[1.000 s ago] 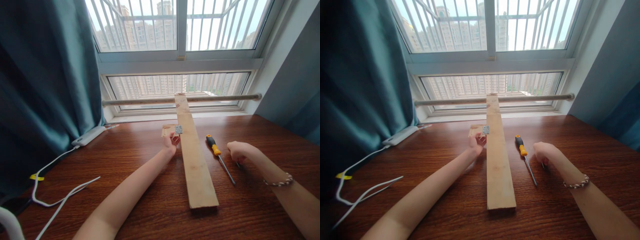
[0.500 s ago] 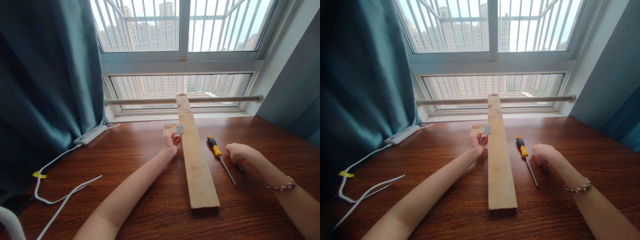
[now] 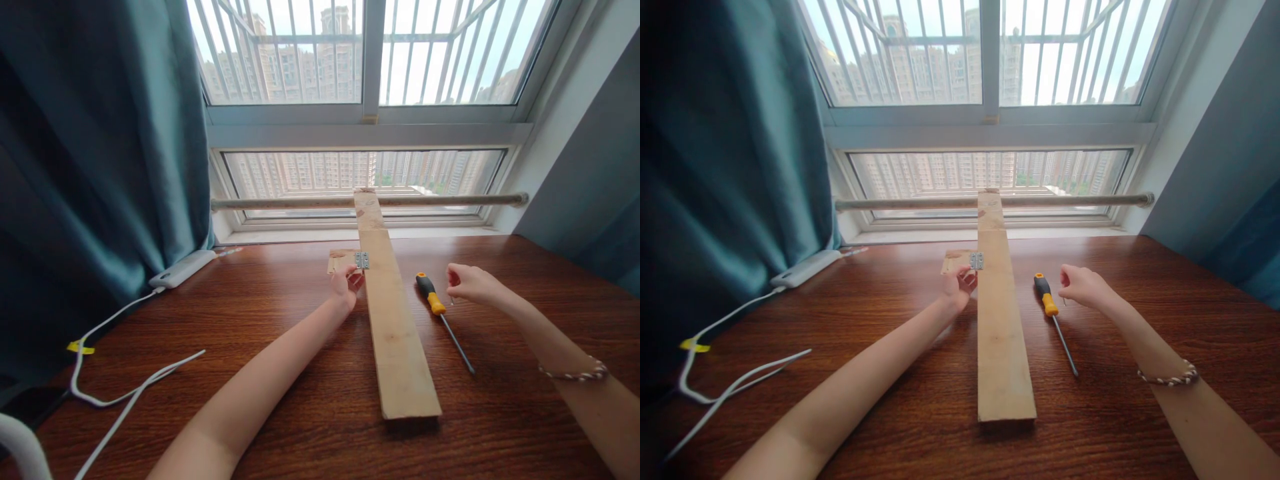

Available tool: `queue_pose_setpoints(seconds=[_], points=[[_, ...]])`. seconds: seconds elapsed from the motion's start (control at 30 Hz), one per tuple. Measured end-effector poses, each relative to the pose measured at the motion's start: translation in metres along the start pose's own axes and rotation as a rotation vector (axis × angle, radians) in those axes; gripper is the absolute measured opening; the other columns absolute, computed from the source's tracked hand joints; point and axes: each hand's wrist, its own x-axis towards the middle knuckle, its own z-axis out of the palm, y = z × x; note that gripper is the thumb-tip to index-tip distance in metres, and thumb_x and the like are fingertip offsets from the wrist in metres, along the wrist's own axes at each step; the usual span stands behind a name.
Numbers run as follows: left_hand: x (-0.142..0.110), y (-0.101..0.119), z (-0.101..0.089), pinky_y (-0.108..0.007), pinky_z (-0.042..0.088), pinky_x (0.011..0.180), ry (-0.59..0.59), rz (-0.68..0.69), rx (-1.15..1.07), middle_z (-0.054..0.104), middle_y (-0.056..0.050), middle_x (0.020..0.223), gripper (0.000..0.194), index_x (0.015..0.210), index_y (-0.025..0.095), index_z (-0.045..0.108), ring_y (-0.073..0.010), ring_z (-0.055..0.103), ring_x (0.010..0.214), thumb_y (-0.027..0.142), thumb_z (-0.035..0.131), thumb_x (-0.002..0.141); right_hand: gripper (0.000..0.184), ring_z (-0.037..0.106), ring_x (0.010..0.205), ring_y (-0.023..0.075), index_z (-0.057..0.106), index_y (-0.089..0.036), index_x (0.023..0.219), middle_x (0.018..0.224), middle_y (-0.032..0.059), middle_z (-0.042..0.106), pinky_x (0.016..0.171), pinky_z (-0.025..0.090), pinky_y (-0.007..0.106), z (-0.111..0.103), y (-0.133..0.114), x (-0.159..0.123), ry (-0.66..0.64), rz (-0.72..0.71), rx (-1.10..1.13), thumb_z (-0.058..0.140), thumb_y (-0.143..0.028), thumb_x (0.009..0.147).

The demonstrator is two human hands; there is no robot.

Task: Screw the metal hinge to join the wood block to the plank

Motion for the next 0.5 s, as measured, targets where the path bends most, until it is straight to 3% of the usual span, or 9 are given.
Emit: queue_pose_setpoints(seconds=[0.07,0.27,0.4,0.5], points=[[0.000,0.000,0.000,-0.021,0.044,0.050,-0.005,0.000,0.003,0.061,0.000,0.059,0.014,0.059,0.015,0.055,-0.0088,0.054,0.049,0.002,0.059,0.064,0.012,0.058,0.064,0.0149,0.046,-0.021,0.070,0.071,0.0001,0.062,0.056,0.040,0.025,-0.001,-0.004,0.000,0.036,-0.043,0.198,0.057,-0.023,0.066],[0.000,0.000,0.001,-0.020,0.044,0.050,0.006,-0.003,0.005,0.062,0.000,0.058,0.014,0.062,0.016,0.056,-0.0091,0.054,0.049,0.002,0.059,0.063,0.020,0.057,0.058,0.0107,0.046,-0.020,0.078,0.068,-0.0045,0.056,0.054,0.051,0.024,-0.001,-0.030,-0.012,-0.064,-0.049,0.929,0.062,-0.026,0.067],[0.002,-0.001,-0.001,-0.020,0.045,0.051,-0.002,0.001,0.010,0.063,-0.001,0.060,0.013,0.064,0.014,0.059,-0.0088,0.055,0.050,0.001,0.059,0.064,0.015,0.064,0.065,0.0139,0.052,-0.018,0.081,0.070,-0.0023,0.058,0.055,0.056,0.025,0.004,-0.045,-0.018,-0.147,-0.034,1.225,0.063,-0.026,0.073],[0.003,-0.001,-0.001,-0.020,0.044,0.050,0.010,-0.009,0.013,0.061,0.000,0.056,0.014,0.060,0.014,0.057,-0.0082,0.053,0.048,0.000,0.058,0.063,0.009,0.068,0.067,0.0156,0.057,-0.016,0.074,0.071,0.0028,0.063,0.053,0.055,0.020,0.010,-0.050,-0.016,-0.150,0.072,1.389,0.065,-0.019,0.073]])
